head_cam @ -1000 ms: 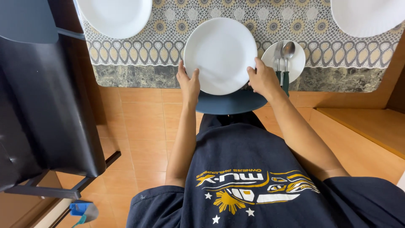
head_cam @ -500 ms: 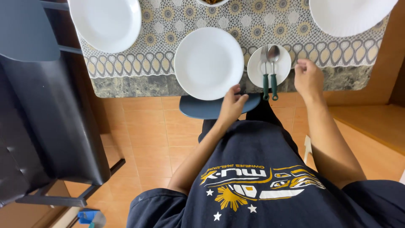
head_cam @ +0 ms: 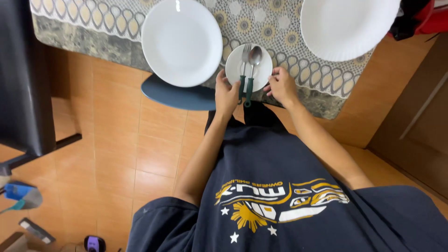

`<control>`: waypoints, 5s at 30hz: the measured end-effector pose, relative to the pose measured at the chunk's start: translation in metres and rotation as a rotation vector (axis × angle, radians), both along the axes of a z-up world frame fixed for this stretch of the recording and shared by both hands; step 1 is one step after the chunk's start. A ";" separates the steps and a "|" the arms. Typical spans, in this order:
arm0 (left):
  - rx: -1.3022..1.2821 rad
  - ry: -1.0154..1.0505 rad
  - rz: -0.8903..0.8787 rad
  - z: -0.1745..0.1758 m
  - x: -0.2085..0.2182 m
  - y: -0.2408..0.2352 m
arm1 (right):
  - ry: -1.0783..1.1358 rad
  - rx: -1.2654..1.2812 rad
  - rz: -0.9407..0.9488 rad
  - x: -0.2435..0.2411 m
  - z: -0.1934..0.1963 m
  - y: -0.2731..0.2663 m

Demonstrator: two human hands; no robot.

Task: The person serves food from a pan into a bowl and places it on a dining table. They then return to the kitchen, wipe the countertop with a cloth, and move a portable induction cooktop.

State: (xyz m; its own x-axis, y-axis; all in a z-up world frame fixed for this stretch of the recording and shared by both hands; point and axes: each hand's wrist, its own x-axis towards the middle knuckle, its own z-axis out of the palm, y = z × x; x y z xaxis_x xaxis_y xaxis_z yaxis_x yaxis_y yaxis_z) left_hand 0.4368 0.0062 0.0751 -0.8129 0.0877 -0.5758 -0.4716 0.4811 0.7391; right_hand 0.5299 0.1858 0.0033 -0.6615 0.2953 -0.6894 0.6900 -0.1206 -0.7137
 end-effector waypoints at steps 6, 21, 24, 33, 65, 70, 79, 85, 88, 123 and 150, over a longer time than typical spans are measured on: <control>-0.120 0.086 -0.091 -0.009 0.019 0.011 | 0.035 -0.035 0.016 0.017 0.000 0.013; -0.239 0.436 -0.317 0.019 0.031 0.061 | -0.072 -0.051 -0.565 0.067 0.012 0.140; -0.123 0.418 -0.435 0.009 0.022 0.108 | -0.046 -0.022 -0.604 0.077 0.004 0.185; 0.009 0.422 -0.555 -0.016 0.030 0.169 | 0.035 -0.064 -0.768 0.060 -0.035 0.192; 0.056 0.384 0.257 -0.055 -0.455 -0.345 | 0.345 -0.203 -0.001 -0.350 0.095 -0.140; 0.167 0.316 0.252 -0.088 -0.526 -0.335 | 0.354 -0.113 0.064 -0.476 0.044 -0.212; 0.253 0.311 0.288 -0.069 -0.532 -0.282 | 0.044 -0.046 -0.213 -0.546 0.023 -0.259; 0.097 0.395 0.171 -0.048 -0.510 -0.260 | 0.012 -0.052 -0.266 -0.525 0.016 -0.242; 0.011 0.406 0.169 -0.033 -0.472 -0.276 | 0.233 -0.052 -0.199 -0.477 0.050 -0.226; 0.523 -0.265 0.271 0.004 -0.082 -0.281 | 0.059 -0.479 -0.903 -0.031 0.013 -0.293; 0.281 -0.249 0.093 0.021 -0.062 -0.344 | -0.049 -0.461 -0.210 0.007 0.048 -0.299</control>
State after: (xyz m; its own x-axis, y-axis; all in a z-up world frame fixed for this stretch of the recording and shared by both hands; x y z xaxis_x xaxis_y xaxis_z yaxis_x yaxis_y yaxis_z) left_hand 0.3745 -0.3380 0.0962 -0.6631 0.2024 -0.7206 -0.6855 0.2225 0.6932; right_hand 0.5366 -0.1135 0.0515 -0.5840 0.0758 -0.8082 0.6486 -0.5551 -0.5207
